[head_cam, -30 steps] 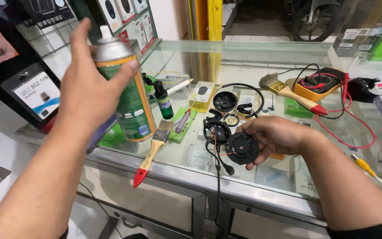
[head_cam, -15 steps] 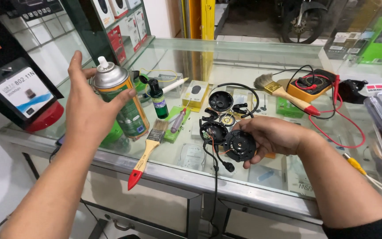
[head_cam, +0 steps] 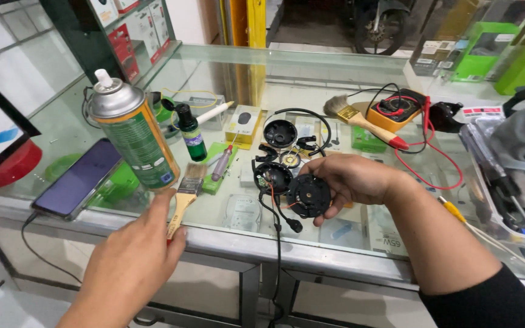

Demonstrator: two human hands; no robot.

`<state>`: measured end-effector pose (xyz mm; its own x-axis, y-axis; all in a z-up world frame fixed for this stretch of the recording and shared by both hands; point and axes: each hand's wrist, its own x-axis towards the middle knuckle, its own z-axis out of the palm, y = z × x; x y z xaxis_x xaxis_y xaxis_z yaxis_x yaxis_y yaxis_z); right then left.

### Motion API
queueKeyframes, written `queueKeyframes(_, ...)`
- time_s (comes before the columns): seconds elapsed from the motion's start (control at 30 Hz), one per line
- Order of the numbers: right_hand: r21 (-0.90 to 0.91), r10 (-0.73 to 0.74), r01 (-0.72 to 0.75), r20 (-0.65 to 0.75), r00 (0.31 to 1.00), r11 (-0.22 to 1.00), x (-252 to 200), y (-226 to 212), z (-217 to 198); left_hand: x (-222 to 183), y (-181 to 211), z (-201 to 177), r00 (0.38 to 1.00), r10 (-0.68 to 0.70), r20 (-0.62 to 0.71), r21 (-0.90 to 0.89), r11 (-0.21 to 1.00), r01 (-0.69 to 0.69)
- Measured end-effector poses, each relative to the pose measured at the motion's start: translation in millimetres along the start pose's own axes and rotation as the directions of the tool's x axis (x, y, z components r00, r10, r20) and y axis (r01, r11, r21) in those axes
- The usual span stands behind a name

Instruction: Cleaning and reassembling the components of a headphone ear cup using a brush and cleaning spray.

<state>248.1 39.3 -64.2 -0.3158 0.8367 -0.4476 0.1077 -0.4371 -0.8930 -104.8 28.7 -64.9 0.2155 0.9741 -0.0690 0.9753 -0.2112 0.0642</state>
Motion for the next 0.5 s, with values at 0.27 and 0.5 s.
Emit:
queueKeyframes(0.27, -0.053, 0.019, -0.02, -0.025, 1.0, 0.998, -0.8, -4.5, 3.3, -20.1, -34.3, -1.7, 0.957, -0.072, 0.282, -0.612, 0.755, 0.237)
queueKeyframes(0.5, -0.042, 0.045, -0.046, -0.002, 0.999, 0.998, -1.3, -7.5, 2.6, 8.6, 29.7, -28.1, 0.779, 0.414, -0.47, -0.576, 0.525, -0.627)
